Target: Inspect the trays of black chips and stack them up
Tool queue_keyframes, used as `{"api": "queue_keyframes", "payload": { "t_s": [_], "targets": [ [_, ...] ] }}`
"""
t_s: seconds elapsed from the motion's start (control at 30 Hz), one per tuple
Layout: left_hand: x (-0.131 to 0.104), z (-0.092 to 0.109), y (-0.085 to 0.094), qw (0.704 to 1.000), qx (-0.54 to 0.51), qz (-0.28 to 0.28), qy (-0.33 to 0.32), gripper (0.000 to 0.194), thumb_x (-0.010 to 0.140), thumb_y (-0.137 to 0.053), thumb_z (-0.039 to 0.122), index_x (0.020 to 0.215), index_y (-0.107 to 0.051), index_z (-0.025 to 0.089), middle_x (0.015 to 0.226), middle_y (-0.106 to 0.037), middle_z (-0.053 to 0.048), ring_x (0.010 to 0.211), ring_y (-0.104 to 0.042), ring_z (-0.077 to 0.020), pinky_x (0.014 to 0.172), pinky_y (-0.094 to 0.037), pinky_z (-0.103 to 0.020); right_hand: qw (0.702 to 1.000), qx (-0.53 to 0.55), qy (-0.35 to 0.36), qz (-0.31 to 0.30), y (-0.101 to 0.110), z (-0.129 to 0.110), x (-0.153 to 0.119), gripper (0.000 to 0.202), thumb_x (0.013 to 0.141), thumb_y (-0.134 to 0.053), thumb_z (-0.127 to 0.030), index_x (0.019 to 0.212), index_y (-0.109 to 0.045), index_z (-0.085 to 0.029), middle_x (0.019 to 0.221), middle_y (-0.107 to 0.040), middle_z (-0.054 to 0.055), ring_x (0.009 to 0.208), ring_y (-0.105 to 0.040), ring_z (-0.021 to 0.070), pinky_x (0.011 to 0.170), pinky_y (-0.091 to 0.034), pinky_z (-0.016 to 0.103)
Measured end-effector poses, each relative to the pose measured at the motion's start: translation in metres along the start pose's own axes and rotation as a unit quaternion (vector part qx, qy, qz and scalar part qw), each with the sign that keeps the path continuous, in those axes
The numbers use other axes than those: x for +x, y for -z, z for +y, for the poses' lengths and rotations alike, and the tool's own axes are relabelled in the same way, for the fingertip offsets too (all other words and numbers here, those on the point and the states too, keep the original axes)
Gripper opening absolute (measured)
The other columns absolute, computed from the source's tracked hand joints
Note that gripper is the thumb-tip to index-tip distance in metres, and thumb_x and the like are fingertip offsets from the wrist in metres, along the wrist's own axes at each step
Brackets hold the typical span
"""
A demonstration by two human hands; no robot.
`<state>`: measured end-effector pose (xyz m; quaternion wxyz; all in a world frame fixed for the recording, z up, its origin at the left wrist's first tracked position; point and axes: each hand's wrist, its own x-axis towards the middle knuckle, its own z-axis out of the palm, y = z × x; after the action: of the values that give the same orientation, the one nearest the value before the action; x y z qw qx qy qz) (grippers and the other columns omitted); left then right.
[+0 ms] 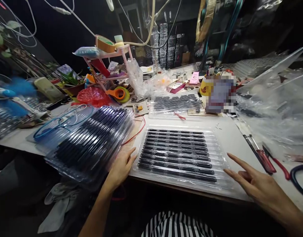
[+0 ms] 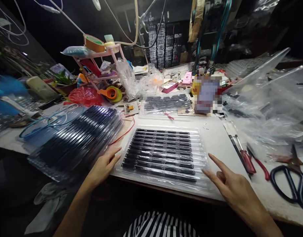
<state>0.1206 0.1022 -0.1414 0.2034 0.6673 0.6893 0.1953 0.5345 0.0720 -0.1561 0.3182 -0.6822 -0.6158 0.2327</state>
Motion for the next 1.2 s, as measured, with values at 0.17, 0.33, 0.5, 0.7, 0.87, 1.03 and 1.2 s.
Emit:
{"api": "queue_keyframes", "payload": {
  "t_s": [0.17,0.33,0.5,0.7,0.87,1.03,1.2],
  "targets": [
    [0.034,0.030,-0.007,0.988,0.074,0.034,-0.128,0.055,0.092,-0.037,0.046,0.132,-0.049,0.011,0.136,-0.051,-0.018,0.129,-0.044,-0.0272,0.106,-0.035,-0.044,0.970,-0.124,0.205,0.045,-0.015,-0.038,0.035,0.063,0.091,-0.035,-0.059,0.137,-0.046,-0.017,0.110,-0.067,0.014,0.099,-0.063,0.0285,0.083,-0.048,0.044],
    [0.049,0.049,-0.039,0.960,0.218,-0.064,-0.164,0.068,0.090,-0.037,0.054,0.145,-0.027,0.015,0.154,-0.021,-0.014,0.142,-0.013,-0.0311,0.110,-0.019,-0.057,0.901,-0.255,0.313,-0.160,-0.057,-0.055,0.058,0.074,0.089,-0.031,-0.064,0.145,-0.030,-0.015,0.152,-0.024,0.016,0.140,-0.018,0.0351,0.107,-0.019,0.062],
    [0.049,0.047,-0.052,0.950,0.256,-0.086,-0.155,0.070,0.091,-0.029,0.057,0.147,-0.020,0.016,0.155,-0.013,-0.012,0.143,-0.009,-0.0299,0.111,-0.013,-0.058,0.898,-0.243,0.303,-0.206,-0.066,-0.056,0.073,0.076,0.089,-0.027,-0.066,0.147,-0.024,-0.017,0.154,-0.018,0.015,0.142,-0.014,0.0317,0.110,-0.017,0.058],
    [0.053,0.042,-0.048,0.959,0.222,-0.075,-0.159,0.069,0.091,-0.034,0.054,0.147,-0.023,0.015,0.154,-0.015,-0.013,0.143,-0.008,-0.0299,0.112,-0.011,-0.057,0.901,-0.254,0.317,-0.155,-0.079,-0.050,0.095,0.075,0.090,-0.028,-0.064,0.145,-0.030,-0.014,0.153,-0.019,0.015,0.142,-0.014,0.0313,0.110,-0.017,0.056],
    [0.038,0.002,-0.037,0.979,0.063,-0.055,-0.186,0.053,0.095,-0.032,0.040,0.142,-0.034,0.016,0.152,-0.027,-0.013,0.140,-0.022,-0.0228,0.113,-0.022,-0.048,0.917,-0.263,0.282,-0.098,-0.067,-0.023,0.076,0.054,0.096,-0.032,-0.045,0.138,-0.043,-0.014,0.149,-0.032,0.017,0.138,-0.025,0.0333,0.107,-0.025,0.056],
    [-0.011,-0.022,-0.016,0.978,-0.020,-0.079,-0.193,0.048,0.095,-0.033,0.026,0.142,-0.035,0.023,0.151,-0.031,-0.007,0.137,-0.030,-0.0192,0.113,-0.027,-0.041,0.930,-0.215,0.292,-0.059,-0.027,0.017,0.013,0.047,0.094,-0.031,-0.020,0.139,-0.042,-0.011,0.144,-0.041,0.016,0.136,-0.033,0.0267,0.105,-0.036,0.049],
    [-0.048,-0.029,-0.004,0.960,0.020,-0.141,-0.243,0.059,0.090,-0.030,0.008,0.143,-0.031,0.034,0.150,-0.032,-0.001,0.136,-0.033,-0.0191,0.111,-0.032,-0.040,0.922,-0.187,0.302,-0.153,0.008,0.041,-0.043,0.062,0.089,-0.034,-0.012,0.148,-0.023,-0.028,0.150,-0.033,0.005,0.136,-0.033,0.0249,0.103,-0.042,0.046]
  ]
}}
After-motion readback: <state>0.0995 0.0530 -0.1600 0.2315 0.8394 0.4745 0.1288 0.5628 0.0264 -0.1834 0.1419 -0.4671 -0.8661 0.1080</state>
